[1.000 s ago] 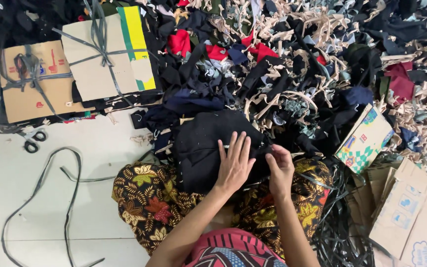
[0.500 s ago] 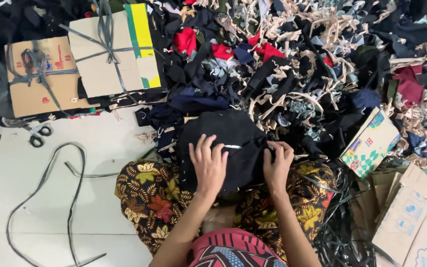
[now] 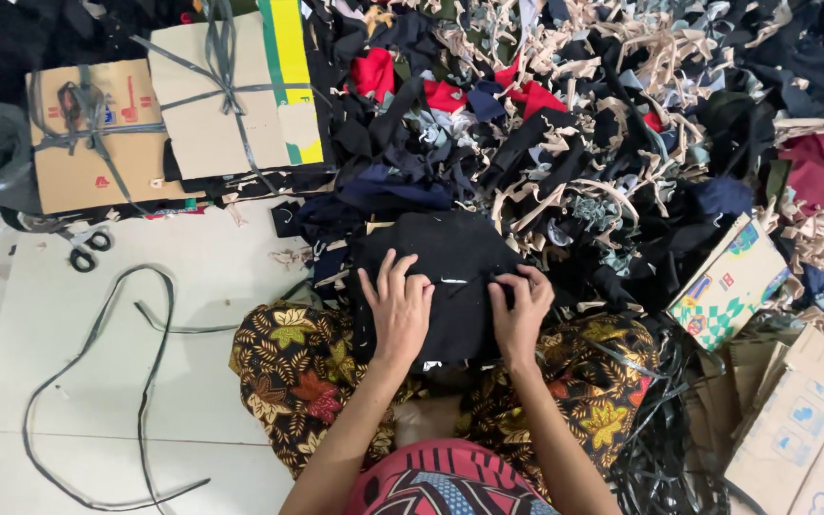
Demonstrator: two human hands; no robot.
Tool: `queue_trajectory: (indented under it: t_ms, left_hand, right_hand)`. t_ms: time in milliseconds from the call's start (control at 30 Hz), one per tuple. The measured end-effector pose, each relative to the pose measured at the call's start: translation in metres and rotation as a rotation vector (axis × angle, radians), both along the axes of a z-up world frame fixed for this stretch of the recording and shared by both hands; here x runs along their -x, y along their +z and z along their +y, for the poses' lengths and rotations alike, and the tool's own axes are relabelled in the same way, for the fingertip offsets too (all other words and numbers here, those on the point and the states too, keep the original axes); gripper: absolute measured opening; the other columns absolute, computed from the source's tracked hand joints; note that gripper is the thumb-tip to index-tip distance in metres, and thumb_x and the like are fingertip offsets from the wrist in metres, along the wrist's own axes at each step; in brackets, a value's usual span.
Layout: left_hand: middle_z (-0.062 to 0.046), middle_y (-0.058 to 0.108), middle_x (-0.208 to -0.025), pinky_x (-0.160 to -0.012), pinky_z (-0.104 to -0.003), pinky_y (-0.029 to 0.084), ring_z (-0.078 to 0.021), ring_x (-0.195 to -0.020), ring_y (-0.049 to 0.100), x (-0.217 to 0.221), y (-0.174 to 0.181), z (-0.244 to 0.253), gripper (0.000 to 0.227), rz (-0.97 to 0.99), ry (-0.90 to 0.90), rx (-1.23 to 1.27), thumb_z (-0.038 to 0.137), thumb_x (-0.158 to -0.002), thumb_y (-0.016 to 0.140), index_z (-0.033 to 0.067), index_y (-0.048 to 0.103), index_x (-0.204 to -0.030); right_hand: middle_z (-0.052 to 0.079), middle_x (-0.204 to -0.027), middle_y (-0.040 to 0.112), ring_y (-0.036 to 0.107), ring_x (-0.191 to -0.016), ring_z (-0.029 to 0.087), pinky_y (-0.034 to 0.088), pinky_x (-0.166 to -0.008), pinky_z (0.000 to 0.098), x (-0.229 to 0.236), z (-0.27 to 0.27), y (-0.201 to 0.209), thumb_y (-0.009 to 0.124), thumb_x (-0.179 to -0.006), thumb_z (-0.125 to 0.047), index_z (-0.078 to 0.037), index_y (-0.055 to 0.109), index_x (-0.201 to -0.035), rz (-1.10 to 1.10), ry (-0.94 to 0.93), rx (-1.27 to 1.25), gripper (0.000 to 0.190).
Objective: The person folds a black fabric item and places it on a pile. They then place a cardboard sheet on top, wrap it with a black strap, and tie it securely. The person repeats the process with another fabric item and cardboard, creating a second bundle.
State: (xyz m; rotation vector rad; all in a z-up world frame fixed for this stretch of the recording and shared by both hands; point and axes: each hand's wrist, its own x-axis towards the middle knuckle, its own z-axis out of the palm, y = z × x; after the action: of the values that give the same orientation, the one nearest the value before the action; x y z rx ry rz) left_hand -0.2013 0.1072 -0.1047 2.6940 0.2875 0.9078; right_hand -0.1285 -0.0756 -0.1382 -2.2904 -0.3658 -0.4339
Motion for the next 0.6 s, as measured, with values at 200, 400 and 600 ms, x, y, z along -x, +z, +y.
queue_trajectory:
  t_ms: [200,400,600]
  left_hand:
    - [-0.012,0.036,-0.164,-0.107,-0.083,0.010,-0.0410,-0.150,0.031,0.020,0.024,-0.014,0.067,0.141,-0.277,-0.084,0.055,-0.097,0.056,0.0212,0.044,-0.154]
    - [-0.008,0.028,-0.168,-0.111,-0.081,0.009,-0.0337,-0.155,0.021,0.024,-0.013,-0.001,0.097,0.292,-0.454,-0.203,0.074,-0.080,0.059,0.0196,0.038,-0.157]
    - [-0.012,0.017,-0.170,-0.109,-0.081,0.011,-0.0348,-0.156,0.017,0.023,0.013,-0.004,0.115,0.357,-0.419,-0.241,0.086,-0.075,0.064,0.0152,0.030,-0.160]
  right_hand:
    - [0.011,-0.167,0.031,0.016,-0.157,0.034,0.009,-0.125,0.0495,0.018,-0.002,0.004,0.050,-0.106,-0.039,-0.025,0.047,-0.156,-0.128,0.115,0.314,0.052]
    - [0.006,-0.171,0.025,0.013,-0.158,0.033,0.006,-0.124,0.0553,0.021,0.009,-0.006,0.032,-0.108,-0.050,-0.028,0.035,-0.162,-0.102,0.277,0.522,0.059]
    - [0.021,-0.153,0.048,0.046,-0.140,0.044,0.036,-0.117,0.0596,-0.046,0.008,0.042,0.066,-0.097,-0.009,-0.014,0.058,-0.140,-0.156,0.325,0.203,0.044]
